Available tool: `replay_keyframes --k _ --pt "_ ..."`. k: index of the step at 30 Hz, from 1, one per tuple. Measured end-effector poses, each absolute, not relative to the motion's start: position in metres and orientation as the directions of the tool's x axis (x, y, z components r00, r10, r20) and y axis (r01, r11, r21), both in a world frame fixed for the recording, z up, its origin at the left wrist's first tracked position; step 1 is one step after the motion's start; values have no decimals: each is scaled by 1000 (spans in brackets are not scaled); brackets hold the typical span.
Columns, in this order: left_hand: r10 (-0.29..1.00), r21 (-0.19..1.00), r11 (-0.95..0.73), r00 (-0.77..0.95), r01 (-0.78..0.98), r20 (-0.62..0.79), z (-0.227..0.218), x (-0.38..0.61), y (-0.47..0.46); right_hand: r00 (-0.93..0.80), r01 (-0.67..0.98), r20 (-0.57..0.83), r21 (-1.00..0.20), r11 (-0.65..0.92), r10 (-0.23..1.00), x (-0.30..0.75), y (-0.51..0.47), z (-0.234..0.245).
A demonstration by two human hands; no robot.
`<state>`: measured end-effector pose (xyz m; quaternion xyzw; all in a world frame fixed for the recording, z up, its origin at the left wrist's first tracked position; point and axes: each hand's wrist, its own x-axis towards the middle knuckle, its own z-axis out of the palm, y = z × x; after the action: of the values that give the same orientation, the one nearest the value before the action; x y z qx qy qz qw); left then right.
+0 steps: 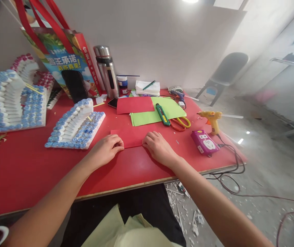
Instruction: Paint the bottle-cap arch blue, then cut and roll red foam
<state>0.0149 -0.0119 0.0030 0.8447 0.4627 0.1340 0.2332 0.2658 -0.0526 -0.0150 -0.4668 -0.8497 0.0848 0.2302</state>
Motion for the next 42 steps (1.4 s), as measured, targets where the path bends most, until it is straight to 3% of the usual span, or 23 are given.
replay_keyframes --k 5,11,15,21,26,32,37,42 --pt "826 440 -538 555 719 104 1 33 -18 -521 724 304 -337 602 797 232 -43 -16" --pt "827 328 -549 556 769 81 5 41 -23 -517 775 276 -249 580 810 224 -41 -19" --pt "848 379 -512 524 770 82 1 22 -22 -473 803 261 -264 534 841 246 -45 -18" --pt "888 517 -386 459 764 -14 7 -2 -17 -391 779 249 -423 463 886 279 -50 -19" --pt "906 519 -326 417 790 -65 12 1 -15 -313 777 219 -501 382 924 281 -48 -18" --pt "912 471 -356 411 807 -16 6 1 -17 -222 836 202 -464 293 954 278 -48 -17" --pt "917 418 -388 389 821 86 -1 2 -20 -243 874 240 -367 320 940 278 -50 -21" --pt "924 520 -340 381 784 30 3 0 -19 -268 879 270 -325 349 925 279 -52 -23"
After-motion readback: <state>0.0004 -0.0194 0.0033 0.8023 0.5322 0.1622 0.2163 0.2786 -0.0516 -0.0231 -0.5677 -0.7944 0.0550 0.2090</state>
